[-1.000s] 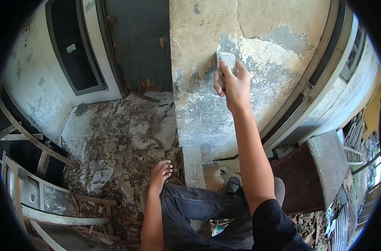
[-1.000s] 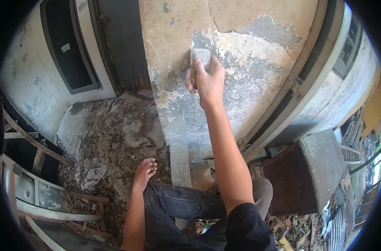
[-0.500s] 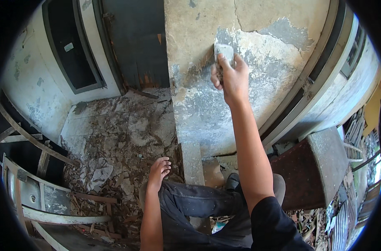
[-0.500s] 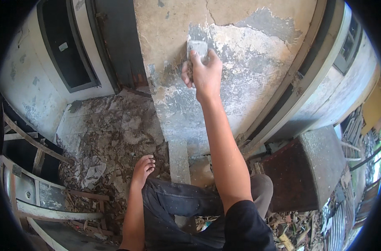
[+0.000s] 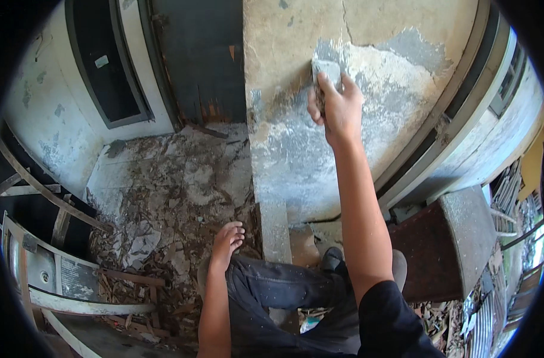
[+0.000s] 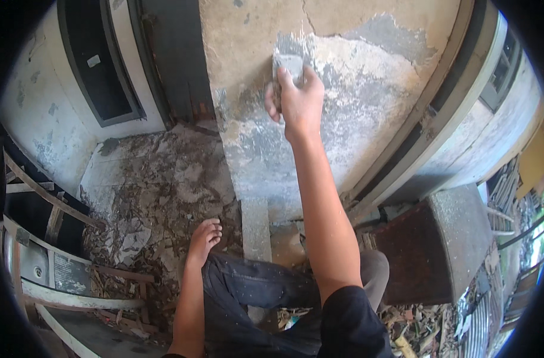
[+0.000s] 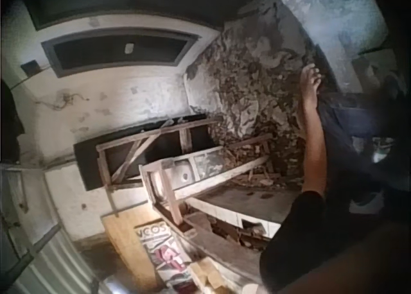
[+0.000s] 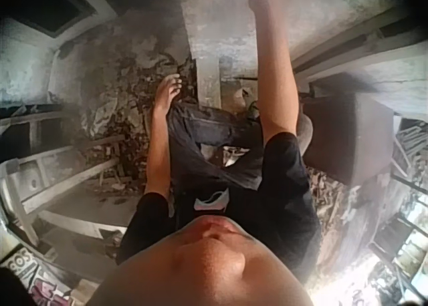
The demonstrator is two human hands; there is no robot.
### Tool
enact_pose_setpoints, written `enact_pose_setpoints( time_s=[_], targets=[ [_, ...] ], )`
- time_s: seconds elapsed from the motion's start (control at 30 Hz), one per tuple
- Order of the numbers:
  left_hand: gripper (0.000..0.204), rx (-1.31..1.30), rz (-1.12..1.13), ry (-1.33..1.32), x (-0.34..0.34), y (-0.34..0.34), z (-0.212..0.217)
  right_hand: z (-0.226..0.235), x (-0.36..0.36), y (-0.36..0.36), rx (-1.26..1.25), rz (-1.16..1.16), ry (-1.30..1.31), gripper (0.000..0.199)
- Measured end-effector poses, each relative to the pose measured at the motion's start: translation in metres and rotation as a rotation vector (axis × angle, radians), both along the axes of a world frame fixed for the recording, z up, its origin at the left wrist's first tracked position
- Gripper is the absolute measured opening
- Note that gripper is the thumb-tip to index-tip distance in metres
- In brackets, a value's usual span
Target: The person removes old, peeling paint and plaster from a masonry wall using a small scraper.
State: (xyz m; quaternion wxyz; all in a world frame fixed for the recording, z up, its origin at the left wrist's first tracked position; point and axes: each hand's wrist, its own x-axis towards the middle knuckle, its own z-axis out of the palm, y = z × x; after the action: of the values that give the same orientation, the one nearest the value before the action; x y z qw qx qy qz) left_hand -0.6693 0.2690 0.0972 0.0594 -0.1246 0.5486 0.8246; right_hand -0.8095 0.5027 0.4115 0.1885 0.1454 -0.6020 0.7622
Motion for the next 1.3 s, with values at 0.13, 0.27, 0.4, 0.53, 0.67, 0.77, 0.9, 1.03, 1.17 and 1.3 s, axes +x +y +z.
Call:
enact_pose_setpoints(
  time_s=[0.13, 0.27, 0.4, 0.53, 0.67, 0.77, 0.9, 1.03, 1.17, 1.3],
  targets=[
    [0.032, 0.009, 0.025, -0.067, 0.003, 0.002, 0.000, -0.007, 0.000, -0.005, -0.029, -0.002, -0.034, 0.016],
    [0.033, -0.001, -0.014, -0.002, -0.004, -0.004, 0.001, 0.002, -0.007, -0.005, -0.057, -0.003, -0.006, 0.016],
    [0.032, 0.015, 0.029, -0.087, 0.004, 0.003, 0.000, -0.008, -0.001, -0.002, -0.026, 0.008, -0.041, 0.018],
    [0.031, 0.016, 0.011, -0.007, -0.005, -0.005, 0.002, -0.006, -0.013, -0.011, -0.111, 0.036, 0.030, 0.017],
    [0.030, 0.010, 0.009, -0.069, 0.003, -0.003, -0.001, 0.007, -0.007, -0.005, -0.018, -0.020, 0.018, 0.020],
    [0.029, 0.000, -0.005, -0.030, -0.002, 0.001, -0.004, 0.016, -0.008, -0.008, -0.038, -0.034, 0.069, 0.019],
    [0.030, -0.007, 0.002, -0.037, 0.001, -0.005, -0.005, -0.003, -0.005, -0.005, -0.022, -0.017, -0.021, 0.024],
    [0.029, -0.006, -0.015, -0.042, -0.001, 0.000, -0.005, 0.025, -0.013, -0.002, 0.042, -0.030, 0.077, 0.022],
    [0.026, 0.002, -0.001, -0.060, -0.004, 0.000, -0.001, 0.016, -0.008, -0.004, 0.106, -0.111, 0.030, 0.028],
    [0.022, 0.026, 0.038, -0.043, 0.004, -0.016, -0.009, -0.079, 0.025, -0.001, 0.538, 0.077, -0.142, 0.026]
  ],
)
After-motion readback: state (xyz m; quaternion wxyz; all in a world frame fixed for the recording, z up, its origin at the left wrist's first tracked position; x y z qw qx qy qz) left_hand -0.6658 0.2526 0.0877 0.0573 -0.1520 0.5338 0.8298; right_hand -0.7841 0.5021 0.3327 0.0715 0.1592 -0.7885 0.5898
